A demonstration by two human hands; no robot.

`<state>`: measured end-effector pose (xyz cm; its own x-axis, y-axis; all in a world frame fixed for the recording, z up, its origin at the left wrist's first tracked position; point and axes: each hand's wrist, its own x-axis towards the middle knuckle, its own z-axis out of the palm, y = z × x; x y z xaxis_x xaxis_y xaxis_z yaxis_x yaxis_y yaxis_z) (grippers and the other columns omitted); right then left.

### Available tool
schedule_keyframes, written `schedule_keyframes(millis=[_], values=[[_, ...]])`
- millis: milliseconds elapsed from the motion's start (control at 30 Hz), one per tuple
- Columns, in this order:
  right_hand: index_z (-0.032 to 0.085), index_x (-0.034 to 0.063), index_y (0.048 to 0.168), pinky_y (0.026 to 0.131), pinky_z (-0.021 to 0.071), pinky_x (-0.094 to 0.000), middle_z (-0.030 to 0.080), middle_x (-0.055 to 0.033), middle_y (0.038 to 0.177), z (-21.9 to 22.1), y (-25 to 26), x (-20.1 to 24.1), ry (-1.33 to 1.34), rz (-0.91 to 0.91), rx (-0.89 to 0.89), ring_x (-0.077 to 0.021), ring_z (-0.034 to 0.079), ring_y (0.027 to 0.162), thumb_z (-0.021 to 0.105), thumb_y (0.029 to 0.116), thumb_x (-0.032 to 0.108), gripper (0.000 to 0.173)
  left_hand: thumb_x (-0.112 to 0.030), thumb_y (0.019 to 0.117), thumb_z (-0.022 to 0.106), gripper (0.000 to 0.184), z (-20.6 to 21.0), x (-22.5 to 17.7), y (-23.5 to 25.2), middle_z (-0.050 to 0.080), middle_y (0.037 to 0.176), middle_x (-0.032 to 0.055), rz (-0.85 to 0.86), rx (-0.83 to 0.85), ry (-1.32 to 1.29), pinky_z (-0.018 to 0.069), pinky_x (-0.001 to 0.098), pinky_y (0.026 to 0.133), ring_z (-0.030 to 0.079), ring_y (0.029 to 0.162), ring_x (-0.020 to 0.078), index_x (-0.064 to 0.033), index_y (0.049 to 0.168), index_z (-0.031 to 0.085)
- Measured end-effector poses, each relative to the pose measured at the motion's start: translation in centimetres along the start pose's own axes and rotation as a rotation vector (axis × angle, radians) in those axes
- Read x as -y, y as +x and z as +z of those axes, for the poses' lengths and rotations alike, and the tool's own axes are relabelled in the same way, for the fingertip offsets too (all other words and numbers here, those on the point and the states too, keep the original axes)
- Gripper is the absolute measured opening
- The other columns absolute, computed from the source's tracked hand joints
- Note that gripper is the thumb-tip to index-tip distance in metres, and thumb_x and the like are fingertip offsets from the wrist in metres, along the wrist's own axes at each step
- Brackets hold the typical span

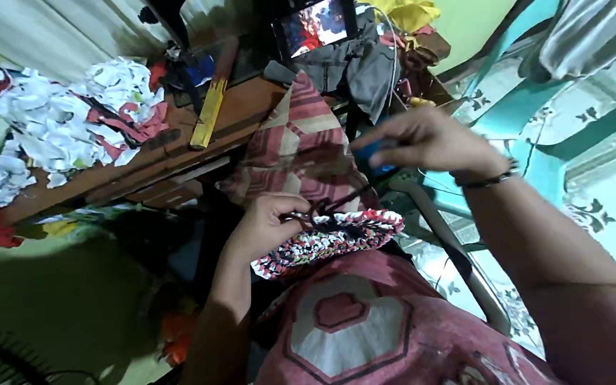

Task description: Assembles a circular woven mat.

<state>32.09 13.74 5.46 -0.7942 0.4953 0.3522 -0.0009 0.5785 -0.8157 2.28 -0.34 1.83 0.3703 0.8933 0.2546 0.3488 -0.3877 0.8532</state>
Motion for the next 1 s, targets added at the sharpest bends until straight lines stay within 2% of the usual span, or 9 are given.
schedule_keyframes(millis=[133, 333, 400, 500, 600, 767, 833, 900, 1000], values=[[0.074, 0.0046, 0.116, 0.067, 0.0559, -0.0225, 0.074, -0.0012, 0.091, 5.6, 2.2, -0.9, 0.079, 0.006, 0.3, -0.0015, 0.064, 0.073, 0.061, 0.0947, 0.003, 0.025, -0.001, 0.0881, 0.07, 0.008, 0.9, -1.2, -0.5, 0.074, 0.1, 0.0021, 0.077, -0.005, 0.074, 0.0602, 0.0218, 0.084, 0.07, 0.095, 0.0048, -0.0024, 0.092, 0.077], [0.068, -0.0021, 0.12, 0.072, 0.0568, -0.0185, 0.074, -0.003, 0.102, 6.4, 2.1, -2.6, 0.397, 0.025, 0.405, -0.0009, 0.067, 0.083, 0.059, 0.0894, -0.002, 0.032, -0.001, 0.0921, 0.065, 0.012, 1.5, -1.2, -1.3, 0.074, 0.102, 0.0033, 0.143, -0.034, 0.146, 0.0578, 0.0215, 0.088, 0.068, 0.099, 0.0056, -0.0029, 0.095, 0.077], [0.074, -0.0008, 0.107, 0.066, 0.056, -0.0205, 0.074, -0.0024, 0.088, 6.9, 1.4, -2.3, 0.267, 0.001, 0.391, -0.0019, 0.066, 0.074, 0.067, 0.0873, -0.001, 0.02, -0.001, 0.0923, 0.065, 0.012, 1.6, -1.2, -1.4, 0.073, 0.101, 0.0026, 0.135, -0.041, 0.147, 0.0578, 0.0207, 0.086, 0.068, 0.097, 0.0049, -0.003, 0.095, 0.077], [0.075, 0.0021, 0.09, 0.056, 0.0501, -0.0191, 0.068, 0.0007, 0.074, 6.9, 0.9, -2.0, 0.122, -0.036, 0.271, -0.0004, 0.059, 0.062, 0.07, 0.0905, 0.006, 0.006, -0.001, 0.0912, 0.067, 0.011, 1.6, -1.0, -1.4, 0.073, 0.101, 0.0023, 0.112, -0.058, 0.153, 0.0589, 0.0206, 0.084, 0.068, 0.095, 0.0048, -0.0029, 0.097, 0.077], [0.073, 0.006, 0.096, 0.057, 0.05, -0.0152, 0.068, 0.006, 0.08, 4.3, -0.1, -1.4, 0.157, -0.081, 0.02, 0.0034, 0.058, 0.065, 0.066, 0.0943, 0.013, 0.01, -0.004, 0.0904, 0.071, 0.009, 1.5, -0.7, -1.6, 0.073, 0.099, 0.0014, 0.065, -0.108, 0.167, 0.0599, 0.0203, 0.082, 0.069, 0.093, 0.0043, -0.0038, 0.097, 0.077], [0.072, 0.0319, 0.1, 0.06, 0.0512, -0.016, 0.069, 0.0176, 0.085, -1.6, -3.7, -0.5, 0.472, -0.157, -0.396, 0.0047, 0.058, 0.065, 0.069, 0.093, 0.027, 0.009, -0.006, 0.0887, 0.075, 0.008, 0.7, 0.5, -2.0, 0.073, 0.099, 0.0004, -0.013, -0.165, 0.19, 0.06, 0.0209, 0.082, 0.069, 0.092, 0.0044, -0.0051, 0.096, 0.077], [0.068, 0.0306, 0.093, 0.055, 0.0481, -0.015, 0.061, 0.0174, 0.071, -4.0, -5.6, -0.8, 0.601, -0.213, -0.563, 0.0048, 0.052, 0.056, 0.067, 0.0905, 0.025, 0.006, -0.007, 0.0881, 0.075, 0.009, 0.6, 0.8, -2.0, 0.073, 0.099, 0.0001, -0.034, -0.182, 0.193, 0.0602, 0.0206, 0.08, 0.069, 0.09, 0.004, -0.0055, 0.097, 0.077], [0.069, 0.0224, 0.096, 0.059, 0.0506, -0.0158, 0.064, 0.0121, 0.074, -6.1, -8.3, -1.7, 0.657, -0.245, -0.681, 0.0017, 0.055, 0.059, 0.064, 0.0953, 0.026, 0.006, -0.006, 0.0871, 0.076, 0.01, 0.6, 1.0, -2.0, 0.074, 0.1, 0.0002, -0.054, -0.193, 0.185, 0.0604, 0.0212, 0.081, 0.07, 0.091, 0.0041, -0.0057, 0.098, 0.077], [0.065, 0.0235, 0.078, 0.06, 0.0491, -0.0152, 0.061, 0.0127, 0.067, -6.2, -11.5, -0.6, 0.475, -0.196, -0.58, 0.0017, 0.057, 0.06, 0.061, 0.099, 0.035, 0.024, -0.005, 0.0869, 0.076, 0.011, 0.5, 1.2, -1.8, 0.074, 0.101, 0.0006, -0.057, -0.19, 0.171, 0.0604, 0.022, 0.082, 0.07, 0.092, 0.0045, -0.0055, 0.098, 0.076]])
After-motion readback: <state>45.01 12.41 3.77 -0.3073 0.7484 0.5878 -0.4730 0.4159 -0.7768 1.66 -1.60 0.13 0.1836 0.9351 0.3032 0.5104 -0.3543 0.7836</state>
